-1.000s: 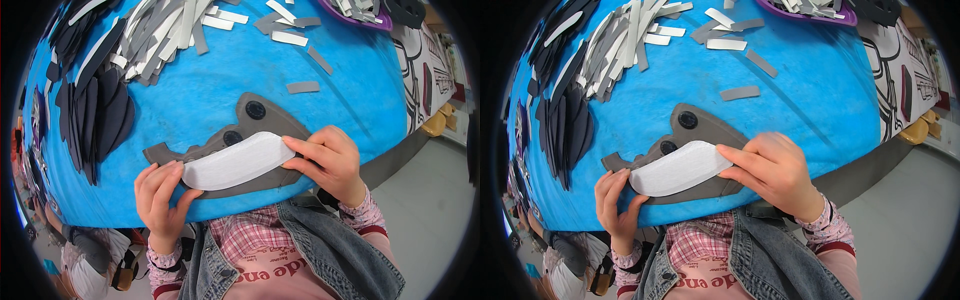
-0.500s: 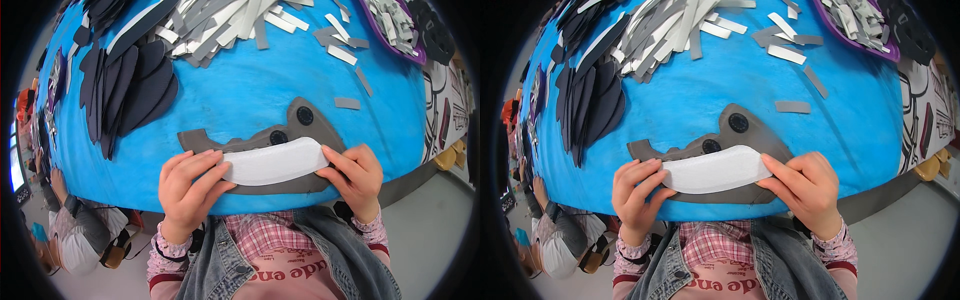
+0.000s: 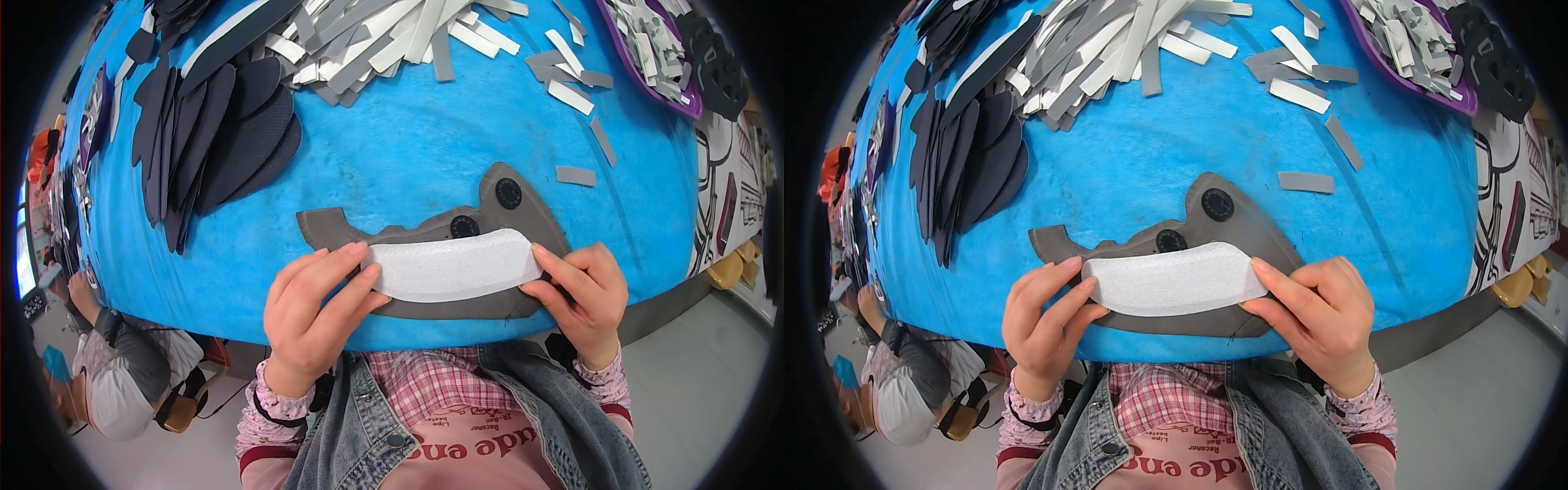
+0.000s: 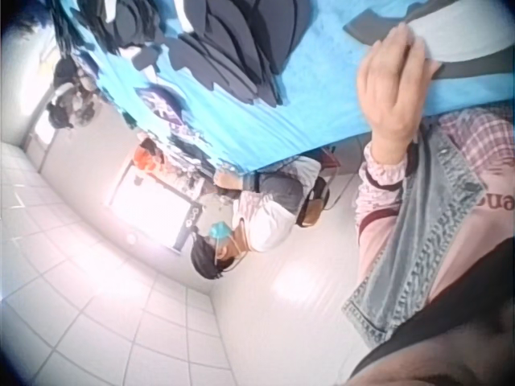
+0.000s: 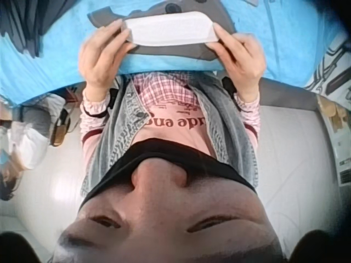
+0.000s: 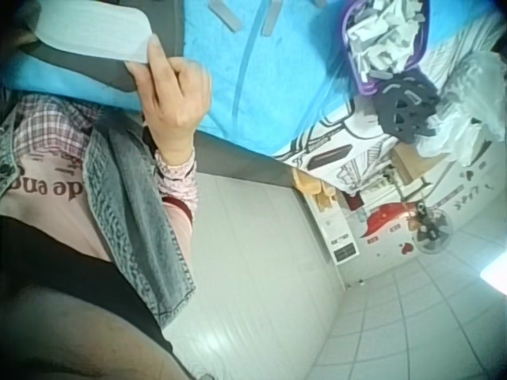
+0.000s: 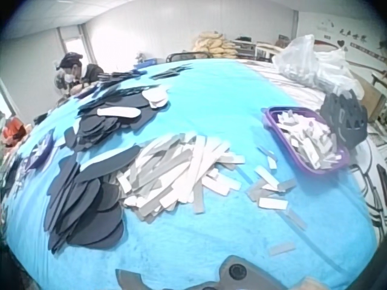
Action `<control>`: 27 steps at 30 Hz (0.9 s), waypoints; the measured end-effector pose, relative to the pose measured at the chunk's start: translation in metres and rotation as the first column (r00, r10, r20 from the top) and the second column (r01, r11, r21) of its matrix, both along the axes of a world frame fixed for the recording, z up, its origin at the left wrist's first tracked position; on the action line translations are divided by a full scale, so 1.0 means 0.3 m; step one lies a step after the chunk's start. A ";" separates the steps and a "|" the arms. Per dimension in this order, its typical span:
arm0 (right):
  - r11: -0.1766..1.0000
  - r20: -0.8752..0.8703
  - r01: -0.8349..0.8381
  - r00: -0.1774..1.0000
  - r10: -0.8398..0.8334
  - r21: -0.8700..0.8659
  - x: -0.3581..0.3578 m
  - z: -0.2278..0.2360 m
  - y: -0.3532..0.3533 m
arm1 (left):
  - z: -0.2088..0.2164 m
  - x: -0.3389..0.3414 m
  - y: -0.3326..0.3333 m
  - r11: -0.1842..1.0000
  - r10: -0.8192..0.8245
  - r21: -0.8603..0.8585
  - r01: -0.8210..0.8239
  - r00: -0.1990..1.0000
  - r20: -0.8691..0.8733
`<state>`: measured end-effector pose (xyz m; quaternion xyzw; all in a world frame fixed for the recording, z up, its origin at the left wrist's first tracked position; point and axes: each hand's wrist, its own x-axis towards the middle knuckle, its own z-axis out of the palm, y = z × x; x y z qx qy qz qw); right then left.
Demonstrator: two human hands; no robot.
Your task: Applying white adhesive reinforcement tape to a black die-cut shoe upper component on a production table.
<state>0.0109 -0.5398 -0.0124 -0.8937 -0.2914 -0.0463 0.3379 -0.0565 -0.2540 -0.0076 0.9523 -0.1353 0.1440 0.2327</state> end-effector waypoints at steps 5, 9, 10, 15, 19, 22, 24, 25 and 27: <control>1.000 0.005 -0.002 1.000 0.002 0.005 -0.001 -0.002 -0.002 | -0.001 0.000 0.001 1.000 -0.016 -0.018 0.016 1.000 0.002; 1.000 0.005 0.001 1.000 -0.001 0.005 -0.002 0.000 -0.004 | -0.001 0.001 -0.003 1.000 -0.022 -0.002 0.022 1.000 0.002; 1.000 0.004 0.002 1.000 -0.002 0.004 -0.002 0.000 -0.005 | 0.000 0.001 -0.003 1.000 -0.021 -0.009 0.021 1.000 0.007; 1.000 0.001 0.003 1.000 -0.003 0.003 -0.002 0.001 -0.003 | 0.000 0.002 -0.004 1.000 -0.019 0.011 0.019 1.000 0.002; 1.000 0.000 -0.007 1.000 0.007 0.020 -0.001 0.000 -0.002 | 0.004 -0.002 -0.007 0.997 -0.032 0.072 0.033 0.999 -0.010; 1.000 -0.019 -0.024 1.000 0.025 0.018 0.000 0.002 -0.003 | 0.023 -0.010 -0.015 0.983 -0.034 0.179 0.043 0.998 -0.053; 1.000 -0.028 -0.028 0.999 0.028 0.015 0.001 0.004 -0.004 | 0.043 -0.015 -0.024 0.960 -0.017 0.278 0.042 0.996 -0.090; 0.999 -0.031 -0.033 0.999 0.033 0.015 0.001 0.006 -0.004 | 0.054 -0.019 -0.030 0.961 -0.020 0.270 0.057 0.990 -0.137; 0.999 -0.034 -0.030 0.999 0.031 0.012 -0.002 0.008 -0.004 | 0.076 -0.026 -0.044 0.963 -0.024 0.258 0.085 0.973 -0.230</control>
